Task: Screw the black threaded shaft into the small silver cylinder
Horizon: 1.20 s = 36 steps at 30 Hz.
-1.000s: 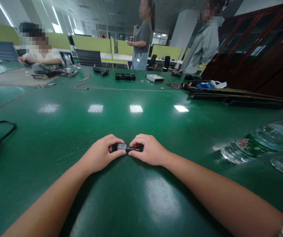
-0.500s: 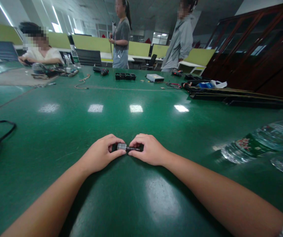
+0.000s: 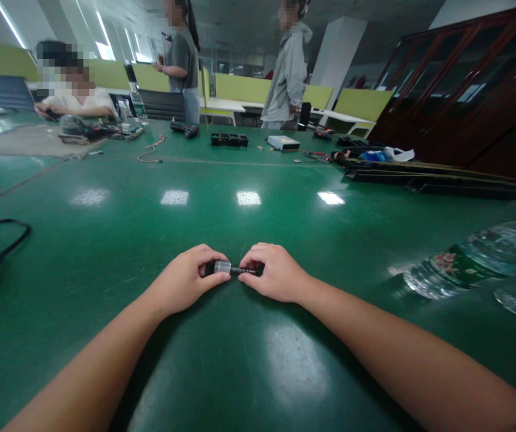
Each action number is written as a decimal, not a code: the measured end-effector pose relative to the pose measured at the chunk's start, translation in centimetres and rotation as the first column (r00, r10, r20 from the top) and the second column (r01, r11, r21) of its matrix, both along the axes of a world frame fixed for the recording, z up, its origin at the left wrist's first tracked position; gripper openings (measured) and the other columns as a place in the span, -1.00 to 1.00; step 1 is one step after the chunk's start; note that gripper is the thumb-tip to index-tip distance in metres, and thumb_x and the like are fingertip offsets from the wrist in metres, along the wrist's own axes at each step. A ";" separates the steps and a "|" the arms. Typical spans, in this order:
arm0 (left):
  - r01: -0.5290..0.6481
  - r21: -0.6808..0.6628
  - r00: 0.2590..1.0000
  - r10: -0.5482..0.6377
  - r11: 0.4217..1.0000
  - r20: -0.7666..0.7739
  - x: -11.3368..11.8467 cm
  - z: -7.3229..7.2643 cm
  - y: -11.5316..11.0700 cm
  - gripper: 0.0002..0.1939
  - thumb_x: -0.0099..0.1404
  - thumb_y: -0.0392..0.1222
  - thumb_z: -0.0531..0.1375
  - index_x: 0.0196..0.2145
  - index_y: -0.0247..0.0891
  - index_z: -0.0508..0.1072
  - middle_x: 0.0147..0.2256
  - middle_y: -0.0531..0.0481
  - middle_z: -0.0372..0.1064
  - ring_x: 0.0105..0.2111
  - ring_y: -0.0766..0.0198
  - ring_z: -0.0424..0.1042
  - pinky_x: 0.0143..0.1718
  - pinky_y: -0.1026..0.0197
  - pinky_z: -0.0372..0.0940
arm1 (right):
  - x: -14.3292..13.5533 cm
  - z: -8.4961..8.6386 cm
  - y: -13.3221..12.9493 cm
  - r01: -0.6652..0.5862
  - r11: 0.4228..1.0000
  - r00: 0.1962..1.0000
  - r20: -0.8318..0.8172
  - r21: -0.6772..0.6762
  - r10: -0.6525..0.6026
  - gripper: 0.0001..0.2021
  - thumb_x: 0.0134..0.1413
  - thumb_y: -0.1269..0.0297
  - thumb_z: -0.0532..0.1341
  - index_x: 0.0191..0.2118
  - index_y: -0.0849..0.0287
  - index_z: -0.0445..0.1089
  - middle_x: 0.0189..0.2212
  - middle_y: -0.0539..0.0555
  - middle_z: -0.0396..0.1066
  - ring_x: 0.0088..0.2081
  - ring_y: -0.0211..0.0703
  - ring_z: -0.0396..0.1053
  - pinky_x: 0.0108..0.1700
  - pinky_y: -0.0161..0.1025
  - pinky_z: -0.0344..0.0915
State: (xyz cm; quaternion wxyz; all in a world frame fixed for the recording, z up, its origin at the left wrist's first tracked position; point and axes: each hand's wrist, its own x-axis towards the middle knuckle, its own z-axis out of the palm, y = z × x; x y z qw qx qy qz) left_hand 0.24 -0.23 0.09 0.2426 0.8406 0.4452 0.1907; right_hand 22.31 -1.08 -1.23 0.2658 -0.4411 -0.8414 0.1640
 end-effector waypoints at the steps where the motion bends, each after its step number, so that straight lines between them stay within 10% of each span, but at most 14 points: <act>1: -0.006 0.003 1.000 0.006 1.000 -0.003 0.0 0.0 0.0 -0.73 0.26 0.00 0.20 -0.14 -0.14 0.52 -0.31 0.04 0.37 -0.39 0.27 0.31 -0.31 0.22 0.19 | 0.0 0.0 0.0 0.010 1.000 1.000 0.004 0.000 -0.010 -0.94 -0.06 0.33 0.33 -0.39 0.17 0.49 -0.47 -0.01 0.42 -0.37 -0.24 0.32 -0.28 -0.29 0.20; 13: -0.146 0.021 0.989 0.146 0.989 0.009 -0.1 0.2 0.3 -0.69 0.25 0.01 0.19 -0.14 -0.19 0.52 -0.33 0.00 0.35 -0.41 0.26 0.32 -0.30 0.19 0.24 | 0.8 0.0 1.0 0.231 0.973 0.973 0.028 -0.021 -0.231 -0.90 -0.03 0.36 0.28 -0.34 0.14 0.55 -0.43 0.02 0.44 -0.39 -0.24 0.33 -0.30 -0.27 0.22; 36: -0.127 0.016 0.992 0.127 0.992 0.007 -0.1 0.1 0.3 -0.69 0.26 0.02 0.20 -0.13 -0.18 0.52 -0.31 0.00 0.36 -0.41 0.27 0.32 -0.31 0.20 0.24 | 0.3 -0.3 0.8 0.167 0.984 0.983 -0.073 -0.064 -0.171 -0.79 -0.03 0.38 0.32 -0.20 0.14 0.53 -0.37 0.01 0.48 -0.38 -0.26 0.33 -0.28 -0.29 0.24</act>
